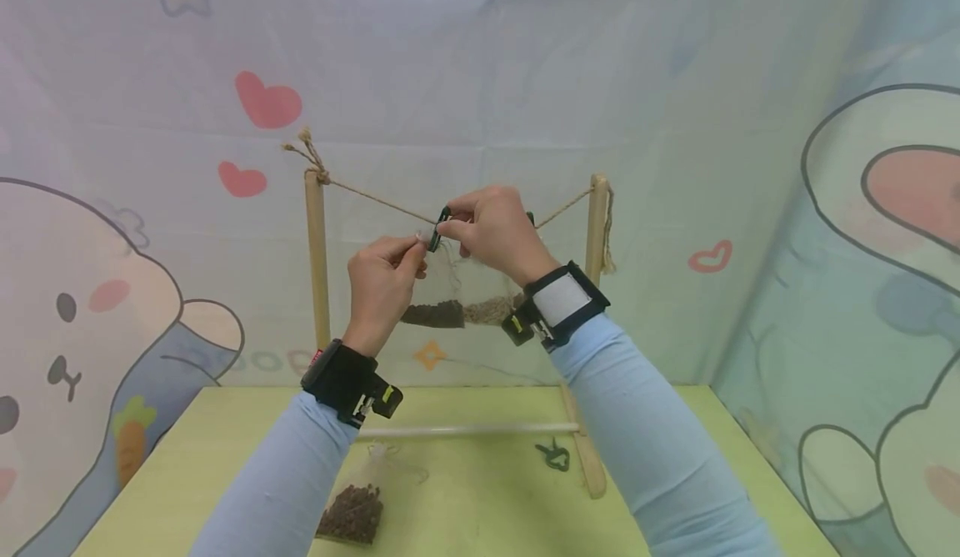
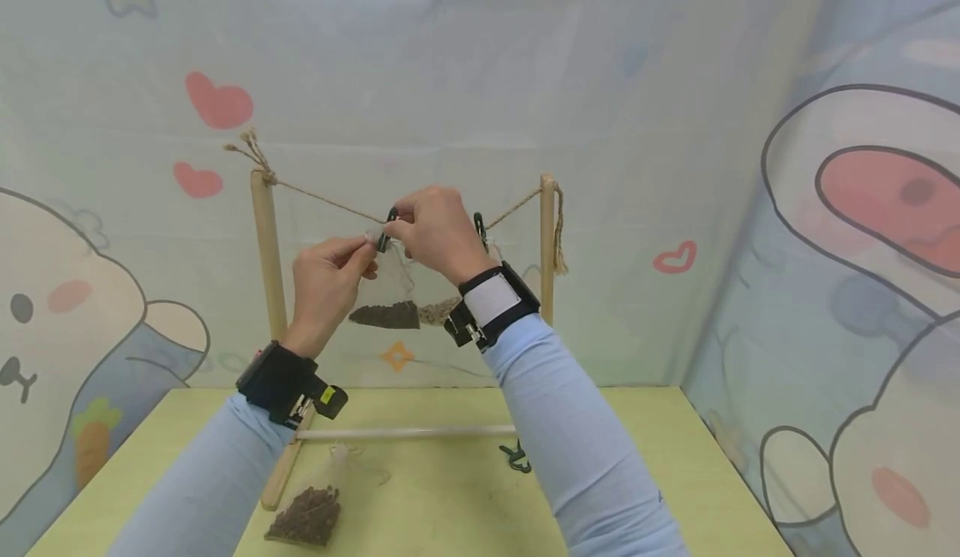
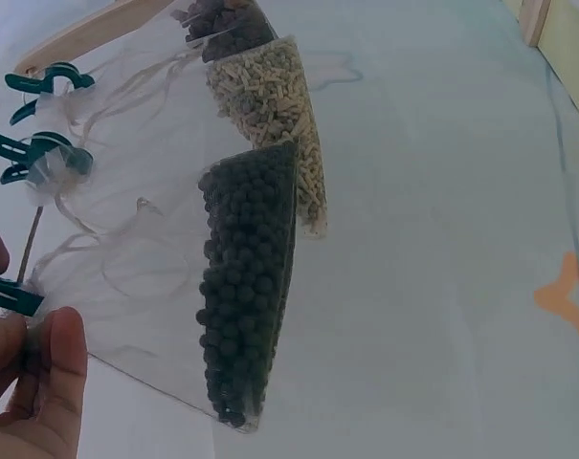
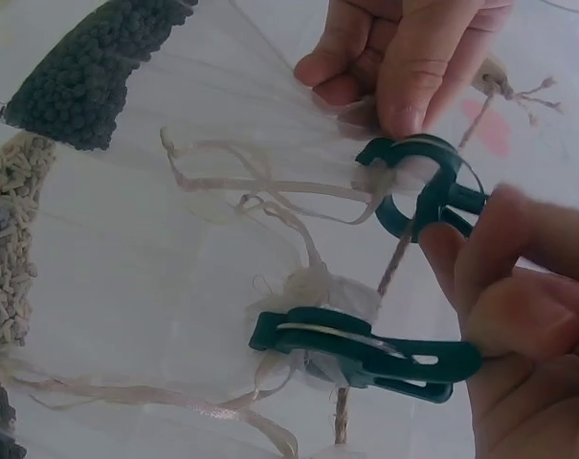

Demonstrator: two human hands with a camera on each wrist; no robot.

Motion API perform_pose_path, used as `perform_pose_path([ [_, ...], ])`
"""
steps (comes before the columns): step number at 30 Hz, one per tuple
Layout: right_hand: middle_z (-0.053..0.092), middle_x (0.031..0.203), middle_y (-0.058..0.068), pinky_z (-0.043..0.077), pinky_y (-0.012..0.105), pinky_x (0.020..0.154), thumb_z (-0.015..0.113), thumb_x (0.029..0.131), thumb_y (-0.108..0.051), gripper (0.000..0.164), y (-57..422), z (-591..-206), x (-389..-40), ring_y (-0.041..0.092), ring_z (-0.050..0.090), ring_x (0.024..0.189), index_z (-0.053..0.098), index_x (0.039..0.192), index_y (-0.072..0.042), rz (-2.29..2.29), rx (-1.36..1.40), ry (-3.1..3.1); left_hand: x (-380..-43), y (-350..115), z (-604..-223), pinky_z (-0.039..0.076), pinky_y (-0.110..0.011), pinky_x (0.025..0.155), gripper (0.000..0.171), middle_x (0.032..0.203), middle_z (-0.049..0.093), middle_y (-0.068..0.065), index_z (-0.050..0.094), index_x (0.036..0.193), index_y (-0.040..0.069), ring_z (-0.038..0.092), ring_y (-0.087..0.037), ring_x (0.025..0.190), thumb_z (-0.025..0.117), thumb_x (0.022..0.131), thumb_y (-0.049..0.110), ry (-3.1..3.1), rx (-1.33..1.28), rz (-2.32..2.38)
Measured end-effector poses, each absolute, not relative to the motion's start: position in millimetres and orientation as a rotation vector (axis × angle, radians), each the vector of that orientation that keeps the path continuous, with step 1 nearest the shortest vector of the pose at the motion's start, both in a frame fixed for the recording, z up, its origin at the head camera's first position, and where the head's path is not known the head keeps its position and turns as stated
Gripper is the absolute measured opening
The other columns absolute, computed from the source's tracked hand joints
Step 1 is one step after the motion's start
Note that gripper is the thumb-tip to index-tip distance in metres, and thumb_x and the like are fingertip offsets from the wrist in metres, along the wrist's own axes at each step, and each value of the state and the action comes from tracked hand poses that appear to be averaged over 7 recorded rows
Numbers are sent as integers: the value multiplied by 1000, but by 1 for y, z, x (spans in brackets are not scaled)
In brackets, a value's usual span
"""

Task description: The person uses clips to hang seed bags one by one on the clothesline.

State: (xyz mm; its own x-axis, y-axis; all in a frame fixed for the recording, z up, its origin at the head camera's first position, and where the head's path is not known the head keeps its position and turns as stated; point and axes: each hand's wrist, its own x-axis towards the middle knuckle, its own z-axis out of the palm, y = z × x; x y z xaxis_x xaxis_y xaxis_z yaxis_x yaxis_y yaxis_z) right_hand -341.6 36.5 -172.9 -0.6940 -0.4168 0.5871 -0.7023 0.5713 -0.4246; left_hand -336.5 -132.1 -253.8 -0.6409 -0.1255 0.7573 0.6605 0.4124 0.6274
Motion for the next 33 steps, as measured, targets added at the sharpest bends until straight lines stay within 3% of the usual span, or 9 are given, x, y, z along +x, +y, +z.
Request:
perform_pose_path([
  [2, 78, 86, 13, 42, 24, 53, 71, 98, -14, 15, 36, -172, -341, 27, 70, 62, 79, 96, -2, 918, 900, -2421, -337, -133, -253, 51, -14, 62, 20, 90, 68, -22, 76, 115, -7, 72, -36, 76, 67, 100, 3, -1918, -449, -1302],
  [7, 78, 109, 17, 59, 32, 75, 74, 96, -18, 39, 37, -169, -340, 21, 71, 64, 70, 131, 1, 909, 865, -2508, -337, -134, -253, 51, -16, 63, 19, 91, 67, -22, 76, 113, -7, 72, -36, 77, 66, 101, 2, -1958, -460, -1260],
  [12, 76, 115, 16, 57, 31, 65, 70, 98, -20, 49, 44, -165, -333, 17, 68, 58, 61, 141, 2, 931, 911, -2560, -333, -138, -255, 56, -33, 73, 22, 101, 68, -22, 75, 117, -5, 70, -35, 87, 65, 102, 6, -2066, -463, -1196],
  [14, 75, 118, 15, 54, 30, 58, 68, 100, -20, 48, 51, -165, -328, 17, 67, 58, 60, 143, 0, 959, 952, -2545, -329, -140, -257, 57, -41, 82, 27, 110, 68, -23, 72, 124, -5, 69, -36, 95, 64, 102, 9, -2123, -476, -1187],
  [17, 73, 121, 14, 53, 30, 57, 67, 101, -18, 42, 66, -169, -318, 18, 68, 64, 64, 140, -1, 952, 1035, -2455, -323, -146, -259, 56, -46, 94, 36, 124, 64, -24, 64, 136, -5, 66, -37, 107, 62, 104, 12, -2202, -510, -1176],
  [24, 72, 119, 17, 59, 34, 70, 71, 97, -8, 33, 104, -207, -301, 21, 71, 84, 71, 128, 3, 770, 1131, -2092, -302, -162, -274, 55, -50, 90, 50, 132, 57, -28, 51, 146, -9, 62, -40, 110, 64, 103, 12, -2232, -567, -990],
  [28, 70, 122, 18, 53, 31, 62, 75, 92, -2, 36, 120, -243, -300, 20, 67, 82, 71, 126, 5, 719, 1094, -1943, -283, -168, -290, 51, -53, 98, 53, 138, 53, -28, 49, 148, -8, 56, -42, 121, 64, 104, 17, -2213, -563, -840],
  [33, 66, 130, 22, 59, 47, 80, 77, 88, -3, 43, 135, -286, -301, 36, 67, 112, 68, 129, 6, 652, 1003, -1882, -265, -175, -317, 50, -55, 102, 54, 139, 54, -28, 52, 145, -8, 54, -44, 128, 69, 101, 20, -2157, -522, -629],
])
